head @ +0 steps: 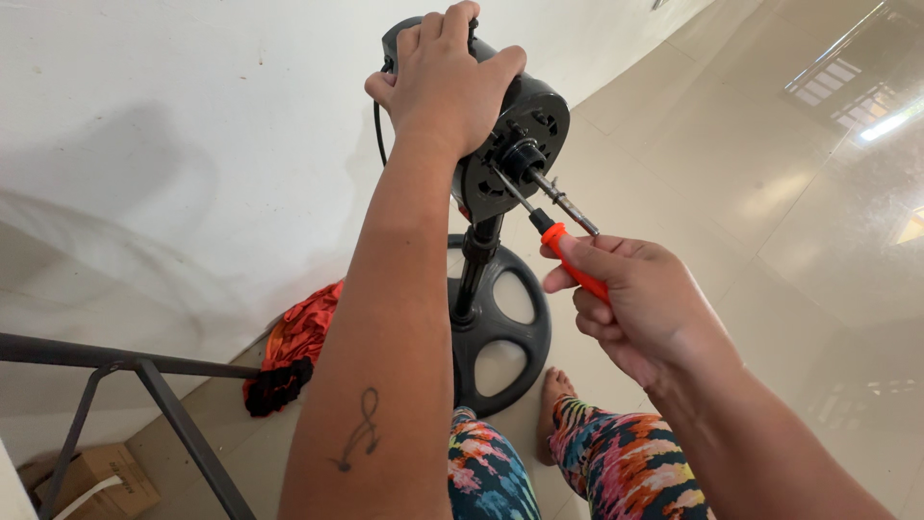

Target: The person uses a screwdriver to loosen and remove screws from the back of a standing fan motor. They detach the motor housing, rotate it, and continue unscrewing components while holding the motor steady.

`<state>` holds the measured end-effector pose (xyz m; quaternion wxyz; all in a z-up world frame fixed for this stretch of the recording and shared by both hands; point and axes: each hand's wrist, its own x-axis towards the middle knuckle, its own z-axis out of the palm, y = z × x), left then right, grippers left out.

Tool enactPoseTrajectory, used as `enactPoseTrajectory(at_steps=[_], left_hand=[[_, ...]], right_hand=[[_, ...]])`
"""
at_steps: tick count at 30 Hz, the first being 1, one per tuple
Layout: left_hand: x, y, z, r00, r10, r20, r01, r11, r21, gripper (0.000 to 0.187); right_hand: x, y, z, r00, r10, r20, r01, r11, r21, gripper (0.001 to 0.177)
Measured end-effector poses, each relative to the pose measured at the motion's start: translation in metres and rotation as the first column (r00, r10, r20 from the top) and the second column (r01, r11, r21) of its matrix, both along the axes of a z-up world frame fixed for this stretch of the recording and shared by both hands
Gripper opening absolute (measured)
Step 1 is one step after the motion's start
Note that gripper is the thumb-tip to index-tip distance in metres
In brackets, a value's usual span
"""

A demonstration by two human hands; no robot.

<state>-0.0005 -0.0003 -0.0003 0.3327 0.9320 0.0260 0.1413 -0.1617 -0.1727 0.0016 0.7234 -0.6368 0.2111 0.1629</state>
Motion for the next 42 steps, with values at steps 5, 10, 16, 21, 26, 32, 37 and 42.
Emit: enactPoseTrajectory(at_steps=[5,10,16,21,26,32,37,42], left_hand=[[-0.002,-0.003,0.002,0.999,0.018,-0.04,-0.018,1.0,0.01,0.072],[-0.003,-0.004,0.004,1.0,0.023,-0.02,-0.023,1.0,0.013,0.076],[-0.006,-0.004,0.002,0.999,0.027,-0.023,-0.027,0.999,0.019,0.079],[-0.003,-0.005,0.004,0.999,0.031,-0.033,-0.03,0.999,0.029,0.078],[-0.005,-0.003,0.004,0.999,0.037,-0.018,-0.036,0.998,0.05,0.078],[-0.009,-0.002,0.005,1.0,0.017,-0.009,-0.017,0.999,0.027,0.073],[-0.013,-0.001,0.01,0.995,0.017,-0.098,-0.017,1.0,0.009,0.071],[-0.01,0.0,0.009,0.998,0.029,-0.062,-0.028,0.999,0.017,0.074]], right_hand=[[0.001,-0.002,-0.002,0.999,-0.035,-0.03,0.038,0.99,0.132,0.023],[-0.002,0.007,-0.001,0.999,-0.047,0.011,0.047,0.999,-0.001,0.02],[0.0,0.012,0.005,0.998,-0.056,0.036,0.061,0.987,-0.152,0.018],[0.001,0.014,0.006,0.996,-0.05,0.075,0.066,0.972,-0.227,0.019],[0.002,0.014,0.007,0.993,-0.082,0.088,0.098,0.976,-0.197,0.024],[0.013,0.003,0.017,0.993,-0.075,0.093,0.095,0.965,-0.246,0.049],[0.007,0.014,0.023,0.983,0.046,0.175,0.075,0.779,-0.623,0.052],[-0.001,0.02,0.036,0.918,0.299,0.261,0.064,0.537,-0.841,0.047]])
